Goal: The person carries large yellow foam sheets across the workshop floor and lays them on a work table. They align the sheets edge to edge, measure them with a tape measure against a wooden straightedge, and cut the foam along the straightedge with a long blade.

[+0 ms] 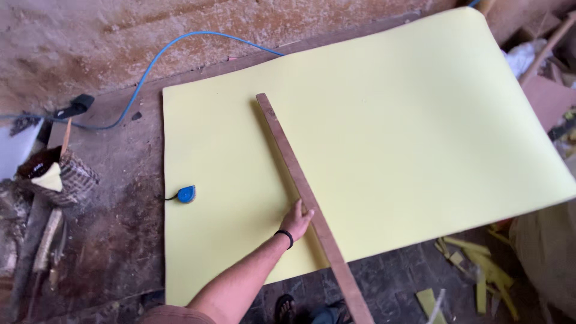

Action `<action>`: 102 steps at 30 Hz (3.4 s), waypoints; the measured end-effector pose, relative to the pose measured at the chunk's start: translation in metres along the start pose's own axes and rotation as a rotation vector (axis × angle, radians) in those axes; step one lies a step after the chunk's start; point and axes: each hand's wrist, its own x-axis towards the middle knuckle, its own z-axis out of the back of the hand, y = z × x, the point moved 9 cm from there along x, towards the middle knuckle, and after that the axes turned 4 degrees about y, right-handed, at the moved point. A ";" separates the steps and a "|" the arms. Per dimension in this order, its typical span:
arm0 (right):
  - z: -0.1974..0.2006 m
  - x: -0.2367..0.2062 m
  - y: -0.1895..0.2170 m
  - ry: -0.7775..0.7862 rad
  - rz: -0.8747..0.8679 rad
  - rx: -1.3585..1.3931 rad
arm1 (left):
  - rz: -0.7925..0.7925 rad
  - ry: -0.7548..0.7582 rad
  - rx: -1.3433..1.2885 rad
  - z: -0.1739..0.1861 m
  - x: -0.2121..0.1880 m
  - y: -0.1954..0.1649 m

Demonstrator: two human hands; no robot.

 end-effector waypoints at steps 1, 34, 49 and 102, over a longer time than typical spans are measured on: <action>-0.010 0.018 0.019 0.022 0.049 0.009 | -0.057 -0.054 0.088 0.010 0.012 -0.009; -0.144 -0.002 0.119 0.342 0.037 0.219 | -0.166 -0.367 0.517 0.083 0.147 -0.027; -0.106 -0.022 0.176 0.507 0.189 0.053 | -0.169 -0.376 0.504 0.064 0.151 -0.001; -0.456 0.094 0.728 0.226 1.326 -0.673 | 0.188 0.254 0.904 0.189 0.285 -0.079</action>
